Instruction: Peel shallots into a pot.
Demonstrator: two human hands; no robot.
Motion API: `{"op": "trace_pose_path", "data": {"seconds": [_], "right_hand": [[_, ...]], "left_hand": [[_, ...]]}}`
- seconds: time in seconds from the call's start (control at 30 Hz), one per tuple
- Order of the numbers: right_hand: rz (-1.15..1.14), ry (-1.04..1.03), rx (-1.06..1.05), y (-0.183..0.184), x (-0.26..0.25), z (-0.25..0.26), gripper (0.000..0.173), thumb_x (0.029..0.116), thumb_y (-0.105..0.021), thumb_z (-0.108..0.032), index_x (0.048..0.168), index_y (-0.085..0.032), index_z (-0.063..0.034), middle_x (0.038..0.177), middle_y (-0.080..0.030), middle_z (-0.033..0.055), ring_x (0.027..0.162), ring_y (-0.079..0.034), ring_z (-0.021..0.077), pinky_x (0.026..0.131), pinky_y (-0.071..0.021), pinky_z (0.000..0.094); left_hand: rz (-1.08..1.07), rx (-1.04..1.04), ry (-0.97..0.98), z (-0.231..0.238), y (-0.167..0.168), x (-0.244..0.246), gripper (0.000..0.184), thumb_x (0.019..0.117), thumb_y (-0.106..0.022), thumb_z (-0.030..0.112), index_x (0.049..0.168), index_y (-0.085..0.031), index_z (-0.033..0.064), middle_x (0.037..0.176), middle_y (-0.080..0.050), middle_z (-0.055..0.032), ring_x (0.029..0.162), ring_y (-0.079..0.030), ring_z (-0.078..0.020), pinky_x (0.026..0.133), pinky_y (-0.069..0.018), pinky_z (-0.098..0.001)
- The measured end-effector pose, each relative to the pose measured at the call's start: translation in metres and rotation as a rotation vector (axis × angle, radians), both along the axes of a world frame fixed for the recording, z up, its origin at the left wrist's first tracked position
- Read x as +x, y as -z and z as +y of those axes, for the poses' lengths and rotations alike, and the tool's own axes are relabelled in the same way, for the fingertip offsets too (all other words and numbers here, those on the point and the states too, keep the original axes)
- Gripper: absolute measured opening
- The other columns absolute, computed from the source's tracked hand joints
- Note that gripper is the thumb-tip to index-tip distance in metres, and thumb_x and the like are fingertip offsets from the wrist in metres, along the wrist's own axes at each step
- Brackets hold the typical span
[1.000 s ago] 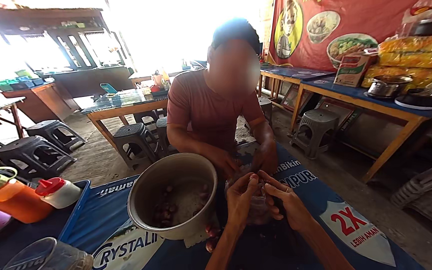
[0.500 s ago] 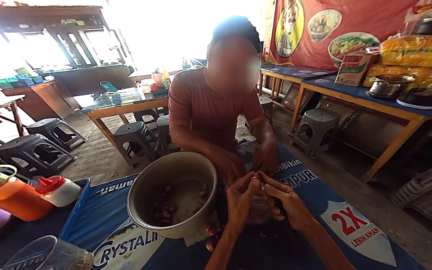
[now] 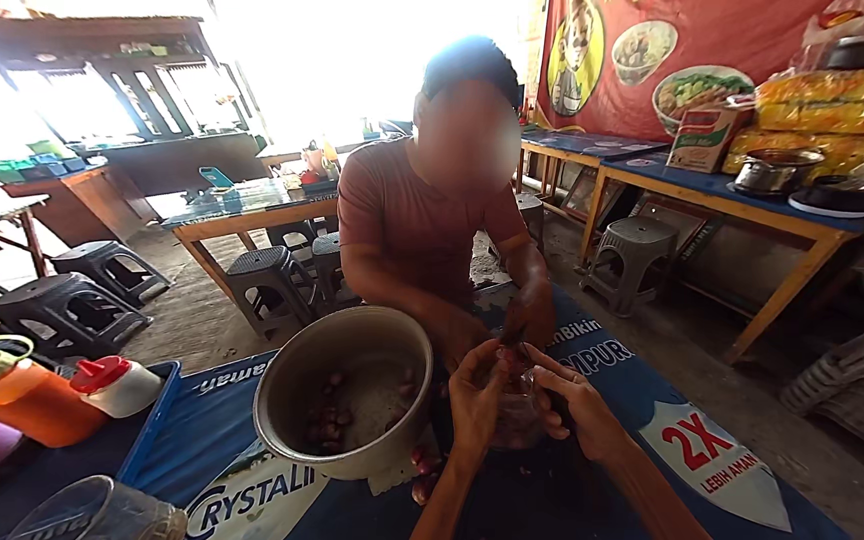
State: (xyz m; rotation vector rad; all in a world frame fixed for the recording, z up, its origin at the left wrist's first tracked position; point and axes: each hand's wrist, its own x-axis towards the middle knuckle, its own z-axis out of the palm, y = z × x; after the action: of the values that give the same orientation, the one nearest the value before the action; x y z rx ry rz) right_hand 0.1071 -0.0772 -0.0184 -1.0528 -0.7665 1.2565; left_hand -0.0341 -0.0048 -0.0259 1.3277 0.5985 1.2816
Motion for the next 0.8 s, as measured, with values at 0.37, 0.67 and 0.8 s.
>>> {"op": "trace_pose_path", "data": {"seconds": [0.37, 0.67, 0.8], "right_hand": [[-0.011, -0.182, 0.083, -0.0003, 0.0002, -0.004, 0.053, 0.1071, -0.039, -0.018, 0.16, -0.036, -0.0167, 0.065, -0.05, -0.002, 0.042, -0.045, 0.0054, 0.037, -0.0395, 0.0186], [0.018, -0.12, 0.065, 0.0007, -0.0008, -0.0042, 0.05, 0.1074, -0.038, -0.017, 0.158, -0.04, -0.0147, 0.065, -0.05, -0.0022, 0.042, -0.045, 0.0053, 0.036, -0.0395, 0.0187], [-0.032, -0.133, 0.095, -0.0001, 0.0005, -0.0057, 0.051, 0.1071, -0.039, -0.016, 0.158, -0.039, -0.0147, 0.066, -0.052, -0.0014, 0.042, -0.045, 0.0054, 0.037, -0.0412, 0.0191]], "left_hand": [[0.003, -0.023, -0.022, -0.0025, -0.002, 0.002, 0.019, 0.0994, -0.06, 0.002, 0.114, -0.066, -0.0076, 0.096, -0.072, -0.0091, 0.085, -0.07, -0.0093, 0.08, -0.0586, -0.0239], [0.002, 0.012, 0.008, -0.0058, -0.0014, 0.0038, 0.029, 0.094, -0.065, -0.003, 0.122, -0.065, -0.0091, 0.106, -0.073, -0.0126, 0.094, -0.071, -0.0116, 0.086, -0.0594, -0.0254], [0.036, 0.022, 0.017, -0.0044, -0.0046, 0.0007, 0.03, 0.0988, -0.06, 0.001, 0.127, -0.062, -0.0092, 0.11, -0.072, -0.0122, 0.092, -0.071, -0.0101, 0.085, -0.0591, -0.0244]]}}
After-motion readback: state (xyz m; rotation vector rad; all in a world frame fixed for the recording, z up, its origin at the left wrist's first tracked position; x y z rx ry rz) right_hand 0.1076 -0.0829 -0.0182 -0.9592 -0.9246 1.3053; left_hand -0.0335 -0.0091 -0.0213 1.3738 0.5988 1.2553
